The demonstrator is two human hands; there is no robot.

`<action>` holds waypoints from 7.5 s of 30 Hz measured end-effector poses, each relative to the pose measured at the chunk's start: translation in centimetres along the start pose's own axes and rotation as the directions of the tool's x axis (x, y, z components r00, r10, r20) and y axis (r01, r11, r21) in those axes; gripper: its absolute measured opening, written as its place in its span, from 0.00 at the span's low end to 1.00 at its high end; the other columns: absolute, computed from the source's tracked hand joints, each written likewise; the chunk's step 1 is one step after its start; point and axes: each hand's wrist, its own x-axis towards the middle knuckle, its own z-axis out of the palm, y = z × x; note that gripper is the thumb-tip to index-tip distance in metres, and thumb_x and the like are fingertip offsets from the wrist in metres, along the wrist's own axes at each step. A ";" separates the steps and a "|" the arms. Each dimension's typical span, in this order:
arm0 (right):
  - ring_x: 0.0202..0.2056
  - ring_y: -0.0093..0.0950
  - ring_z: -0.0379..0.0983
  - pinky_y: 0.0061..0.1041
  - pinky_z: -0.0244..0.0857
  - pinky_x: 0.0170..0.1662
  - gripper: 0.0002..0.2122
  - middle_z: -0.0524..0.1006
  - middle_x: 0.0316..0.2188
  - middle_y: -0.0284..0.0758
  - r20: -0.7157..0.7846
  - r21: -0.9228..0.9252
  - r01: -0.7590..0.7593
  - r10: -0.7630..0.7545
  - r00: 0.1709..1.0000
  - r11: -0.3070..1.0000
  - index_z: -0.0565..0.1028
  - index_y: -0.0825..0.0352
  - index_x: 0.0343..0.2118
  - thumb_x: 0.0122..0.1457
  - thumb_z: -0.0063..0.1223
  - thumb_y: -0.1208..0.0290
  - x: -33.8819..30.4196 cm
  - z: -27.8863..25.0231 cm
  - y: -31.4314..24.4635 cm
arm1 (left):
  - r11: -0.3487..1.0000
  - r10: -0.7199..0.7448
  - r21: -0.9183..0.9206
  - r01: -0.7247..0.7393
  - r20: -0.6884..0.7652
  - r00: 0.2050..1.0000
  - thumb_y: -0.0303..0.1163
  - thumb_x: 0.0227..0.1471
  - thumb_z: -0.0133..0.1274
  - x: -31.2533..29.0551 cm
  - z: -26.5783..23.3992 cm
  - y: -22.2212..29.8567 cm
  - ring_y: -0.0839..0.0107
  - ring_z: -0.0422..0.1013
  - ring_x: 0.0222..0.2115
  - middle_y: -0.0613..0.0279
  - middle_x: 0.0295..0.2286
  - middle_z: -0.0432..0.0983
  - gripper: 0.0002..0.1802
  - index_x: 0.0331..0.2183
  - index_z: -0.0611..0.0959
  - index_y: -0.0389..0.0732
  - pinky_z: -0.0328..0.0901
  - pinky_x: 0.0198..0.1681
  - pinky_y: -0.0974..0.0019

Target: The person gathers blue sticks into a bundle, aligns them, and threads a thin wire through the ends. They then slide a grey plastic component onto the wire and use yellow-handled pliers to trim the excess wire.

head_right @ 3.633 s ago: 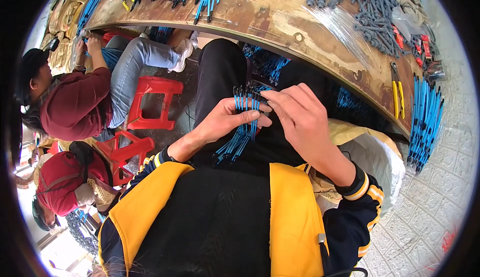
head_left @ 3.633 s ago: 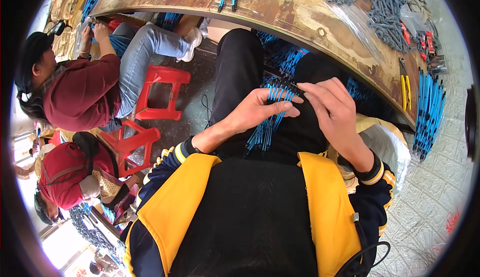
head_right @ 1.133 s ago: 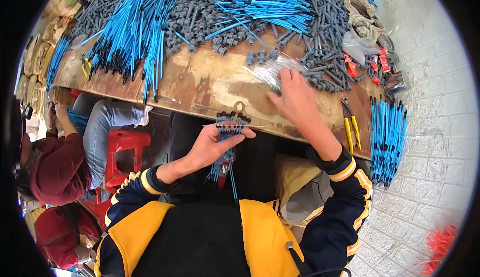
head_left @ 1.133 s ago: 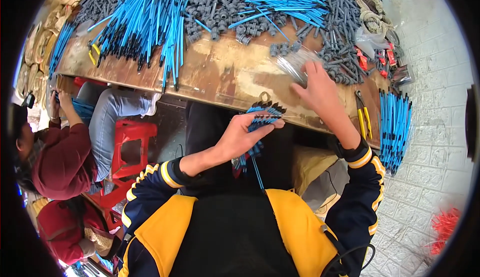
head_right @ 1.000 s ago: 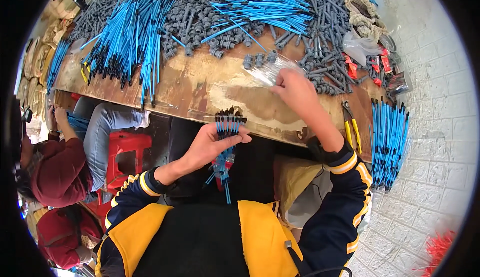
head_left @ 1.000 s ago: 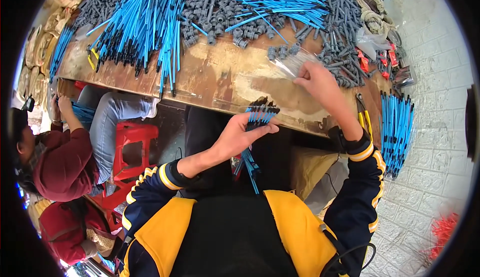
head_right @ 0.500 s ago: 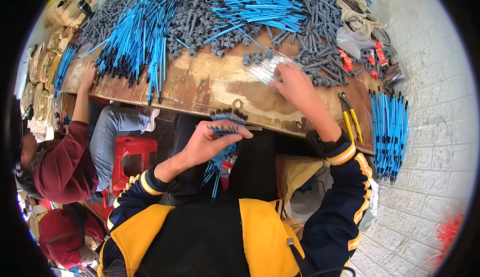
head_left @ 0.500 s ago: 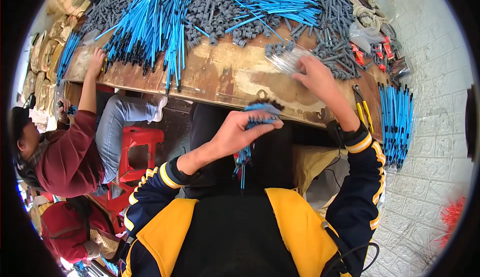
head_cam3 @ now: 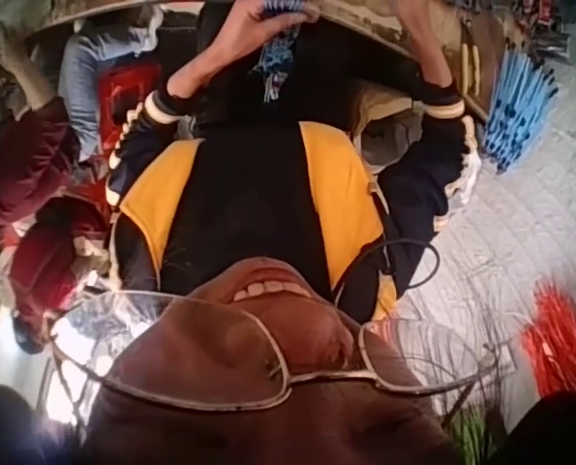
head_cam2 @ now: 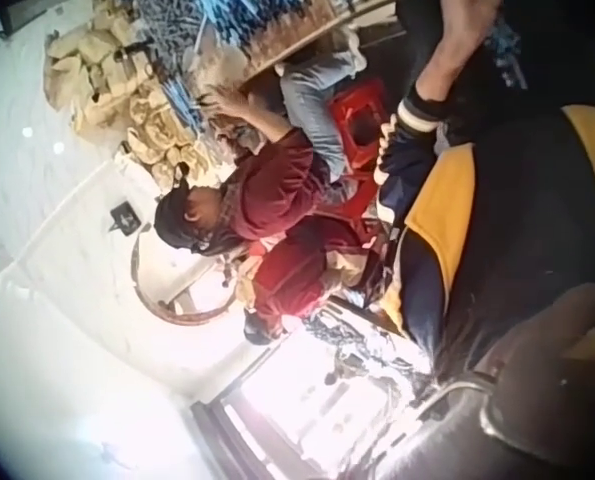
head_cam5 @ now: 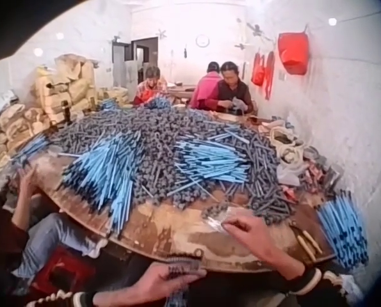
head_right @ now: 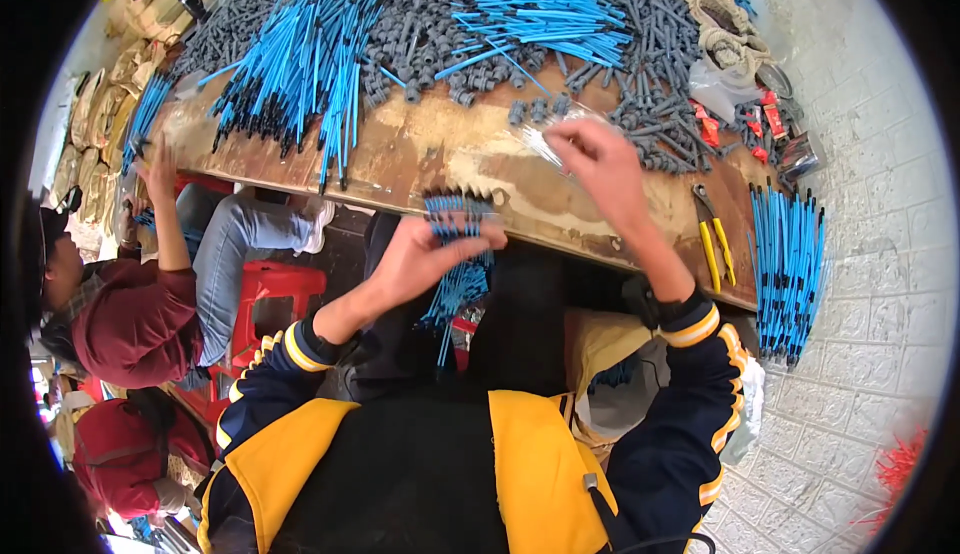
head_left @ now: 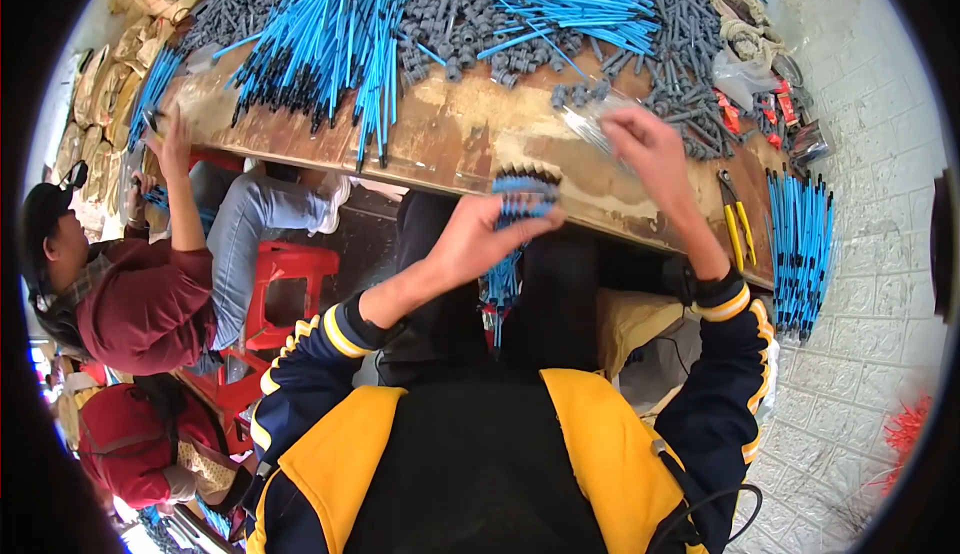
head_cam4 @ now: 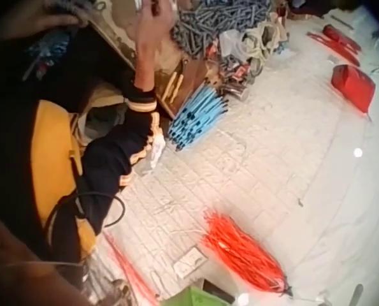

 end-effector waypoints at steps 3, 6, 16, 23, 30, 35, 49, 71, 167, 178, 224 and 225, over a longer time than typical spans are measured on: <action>0.26 0.16 0.68 0.16 0.63 0.30 0.05 0.73 0.27 0.26 -0.028 0.190 -0.066 0.073 0.997 0.980 0.79 0.70 0.36 0.60 0.56 0.75 -0.5 1.6 1.8 | 0.997 0.059 -0.042 -0.057 0.025 0.998 0.22 0.56 0.55 0.1 -0.6 -1.1 0.74 0.76 0.43 0.62 0.40 0.82 0.13 0.44 0.83 0.34 0.67 0.51 0.69; 0.27 0.15 0.68 0.16 0.62 0.30 0.04 0.72 0.28 0.24 0.017 0.236 -0.203 0.205 0.979 0.950 0.78 0.69 0.38 0.62 0.54 0.77 -1.4 2.5 2.3 | 0.996 -0.080 -0.053 0.077 -0.052 0.995 0.24 0.55 0.57 0.9 -0.4 -3.0 0.76 0.75 0.42 0.64 0.40 0.82 0.13 0.43 0.85 0.41 0.68 0.47 0.70; 0.22 0.22 0.64 0.20 0.59 0.26 0.18 0.69 0.26 0.33 0.145 -0.170 0.245 -0.221 0.964 0.955 0.76 0.64 0.51 0.57 0.53 0.83 -4.0 1.7 -8.6 | 0.965 -0.095 -0.255 0.064 -0.111 0.989 0.24 0.57 0.57 0.8 -0.8 -4.6 0.80 0.73 0.42 0.68 0.40 0.81 0.12 0.44 0.85 0.40 0.67 0.47 0.71; 0.23 0.25 0.63 0.23 0.59 0.28 0.20 0.66 0.26 0.34 0.204 -0.195 0.214 -0.174 0.963 0.957 0.75 0.63 0.53 0.57 0.49 0.85 -4.0 1.5 -9.5 | 0.962 -0.067 -0.274 0.019 -0.165 0.984 0.25 0.56 0.57 0.8 -0.6 -4.9 0.82 0.71 0.38 0.70 0.37 0.81 0.12 0.43 0.85 0.40 0.66 0.43 0.73; 0.26 0.32 0.65 0.27 0.61 0.30 0.18 0.68 0.26 0.36 0.219 -0.342 0.405 -0.348 0.912 0.848 0.76 0.64 0.51 0.58 0.51 0.84 -3.2 1.0 -9.4 | 0.974 -0.134 -0.195 0.114 -0.088 0.987 0.21 0.58 0.53 0.7 -0.9 -4.2 0.71 0.75 0.46 0.58 0.41 0.81 0.10 0.42 0.83 0.34 0.68 0.51 0.67; 0.27 0.35 0.67 0.29 0.62 0.32 0.13 0.69 0.27 0.38 0.313 -0.501 0.594 -0.508 0.802 0.630 0.77 0.65 0.47 0.59 0.50 0.82 -1.6 -0.1 -10.4 | 0.977 -0.095 -0.201 0.077 -0.083 0.992 0.21 0.58 0.53 0.5 -1.0 -4.6 0.71 0.75 0.46 0.57 0.42 0.81 0.10 0.42 0.83 0.33 0.68 0.50 0.67; 0.31 0.33 0.72 0.26 0.65 0.35 0.06 0.73 0.30 0.38 0.014 -0.377 0.280 -0.297 0.955 0.883 0.78 0.69 0.38 0.58 0.54 0.80 -1.5 0.7 0.4 | 0.952 -0.112 -0.297 0.074 -0.114 0.987 0.20 0.59 0.51 0.5 -1.0 -4.3 0.67 0.74 0.49 0.55 0.43 0.81 0.10 0.42 0.83 0.33 0.66 0.54 0.65; 0.26 0.24 0.65 0.21 0.58 0.28 0.14 0.72 0.28 0.34 0.112 -0.168 0.230 -0.213 0.971 0.958 0.79 0.65 0.46 0.57 0.54 0.82 -3.4 2.4 -8.9 | 0.949 -0.117 -0.305 0.076 -0.118 0.986 0.21 0.59 0.51 0.5 -1.0 -4.9 0.68 0.75 0.47 0.56 0.42 0.81 0.10 0.42 0.82 0.33 0.68 0.53 0.65; 0.35 0.36 0.69 0.28 0.66 0.36 0.17 0.70 0.36 0.40 0.151 -0.269 0.539 -0.518 0.842 0.798 0.76 0.68 0.45 0.52 0.50 0.88 -1.6 2.7 -9.2 | 0.907 -0.063 -0.418 0.045 -0.030 0.998 0.27 0.59 0.55 1.1 -1.6 -4.5 0.78 0.74 0.43 0.65 0.40 0.81 0.12 0.44 0.83 0.37 0.68 0.49 0.70; 0.35 0.35 0.70 0.27 0.65 0.38 0.13 0.70 0.36 0.39 0.102 -0.260 0.542 -0.535 0.839 0.799 0.77 0.67 0.45 0.58 0.51 0.85 -1.7 3.2 -8.6 | 0.921 -0.072 -0.384 0.069 0.008 0.997 0.23 0.59 0.53 1.2 -2.1 -3.7 0.74 0.74 0.46 0.63 0.42 0.80 0.12 0.45 0.82 0.35 0.67 0.52 0.67; 0.35 0.35 0.71 0.30 0.68 0.38 0.15 0.74 0.35 0.38 0.283 -0.507 0.704 -0.675 0.681 0.497 0.75 0.71 0.43 0.50 0.55 0.85 -1.0 0.1 -9.0 | 0.968 -0.047 -0.246 0.054 0.036 0.998 0.25 0.59 0.54 1.5 -2.0 -3.4 0.77 0.73 0.44 0.65 0.41 0.81 0.12 0.45 0.83 0.38 0.67 0.49 0.70; 0.35 0.35 0.71 0.30 0.68 0.38 0.15 0.74 0.35 0.38 0.284 -0.508 0.702 -0.673 0.683 0.498 0.75 0.71 0.43 0.50 0.55 0.85 -1.0 0.6 -8.7 | 0.966 -0.049 -0.252 0.055 0.029 0.998 0.25 0.59 0.54 1.4 -1.8 -3.4 0.77 0.73 0.44 0.65 0.41 0.81 0.12 0.45 0.83 0.38 0.67 0.50 0.70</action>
